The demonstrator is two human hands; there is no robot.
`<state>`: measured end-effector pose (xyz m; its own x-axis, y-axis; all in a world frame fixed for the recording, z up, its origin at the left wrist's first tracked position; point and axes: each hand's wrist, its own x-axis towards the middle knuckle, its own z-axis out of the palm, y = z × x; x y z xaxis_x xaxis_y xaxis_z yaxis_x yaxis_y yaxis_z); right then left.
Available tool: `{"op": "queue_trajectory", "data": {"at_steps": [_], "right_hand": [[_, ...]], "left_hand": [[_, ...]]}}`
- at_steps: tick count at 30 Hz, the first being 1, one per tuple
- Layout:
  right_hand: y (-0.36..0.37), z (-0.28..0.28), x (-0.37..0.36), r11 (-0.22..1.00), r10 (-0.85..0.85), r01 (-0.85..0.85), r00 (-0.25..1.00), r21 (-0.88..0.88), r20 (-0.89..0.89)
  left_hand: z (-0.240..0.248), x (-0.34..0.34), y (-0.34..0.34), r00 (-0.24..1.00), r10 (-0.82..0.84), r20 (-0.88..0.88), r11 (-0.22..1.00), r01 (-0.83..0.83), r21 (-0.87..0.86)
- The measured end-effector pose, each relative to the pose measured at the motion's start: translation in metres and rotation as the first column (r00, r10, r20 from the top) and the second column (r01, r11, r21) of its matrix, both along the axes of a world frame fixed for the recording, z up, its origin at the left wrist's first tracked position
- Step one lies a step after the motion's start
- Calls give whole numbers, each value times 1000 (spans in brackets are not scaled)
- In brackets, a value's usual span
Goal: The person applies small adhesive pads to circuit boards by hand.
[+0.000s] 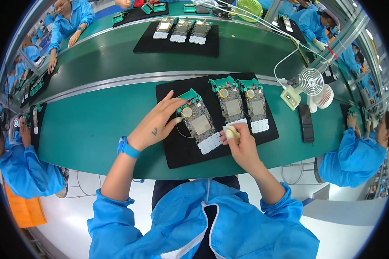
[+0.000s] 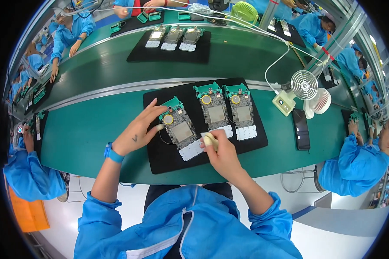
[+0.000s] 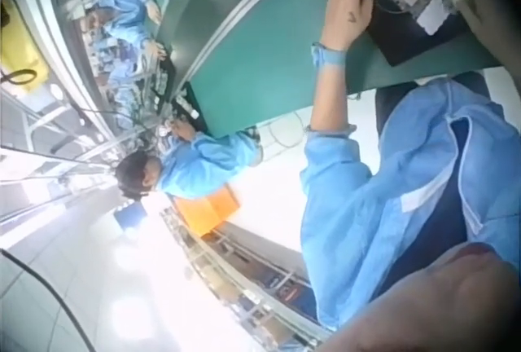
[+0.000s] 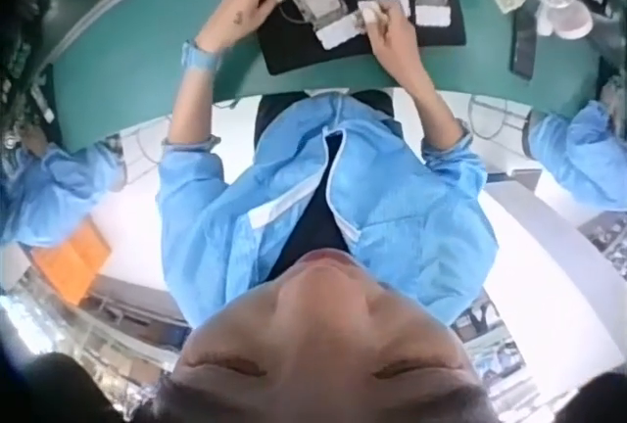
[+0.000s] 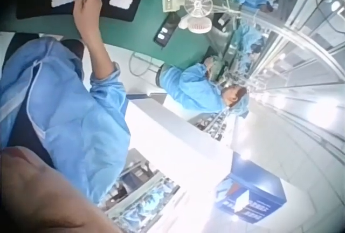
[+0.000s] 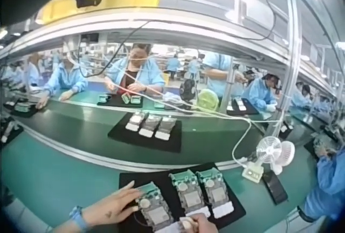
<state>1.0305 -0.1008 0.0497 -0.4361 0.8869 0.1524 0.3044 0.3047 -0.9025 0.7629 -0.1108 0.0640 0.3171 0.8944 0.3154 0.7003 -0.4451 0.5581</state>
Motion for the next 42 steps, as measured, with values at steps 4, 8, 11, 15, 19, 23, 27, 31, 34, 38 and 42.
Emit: {"op": "queue_trajectory", "data": {"at_steps": [4, 8, 11, 15, 19, 23, 27, 31, 34, 38, 42], "right_hand": [[12, 15, -19, 997, 62, -66, 992, 30, 111], [20, 40, -35, 974, 112, -151, 969, 169, 221], [27, 47, -47, 934, 184, -240, 958, 264, 222], [39, 40, -56, 764, 118, -353, 900, 540, 420], [42, 40, -71, 761, 106, -375, 877, 530, 468], [46, 49, -70, 889, 282, -397, 868, 229, 409], [60, 50, -60, 908, 399, -420, 867, 5, 297], [68, 43, -59, 848, 484, -522, 835, 98, 261], [76, 40, -62, 780, 529, -586, 804, 218, 270], [76, 31, -64, 769, 529, -575, 818, 280, 227], [71, 26, -63, 825, 475, -510, 859, 243, 190]], "left_hand": [[2, 7, -3, 994, 85, 65, 996, -87, 26], [13, 37, -18, 949, 248, 196, 967, -256, 13], [4, 55, -21, 893, 379, 243, 907, -411, 94], [-8, 63, -17, 845, 449, 290, 847, -506, 165], [-10, 64, -21, 831, 419, 365, 881, -470, 60], [-13, 59, -27, 792, 368, 488, 904, -428, 12], [-15, 61, -29, 748, 367, 553, 902, -431, -15], [-17, 63, -27, 712, 385, 588, 882, -471, -7], [-20, 64, -25, 706, 394, 589, 873, -488, 1], [-22, 65, -22, 706, 415, 574, 849, -528, 36], [-21, 69, -20, 711, 425, 560, 837, -544, 56]]}}
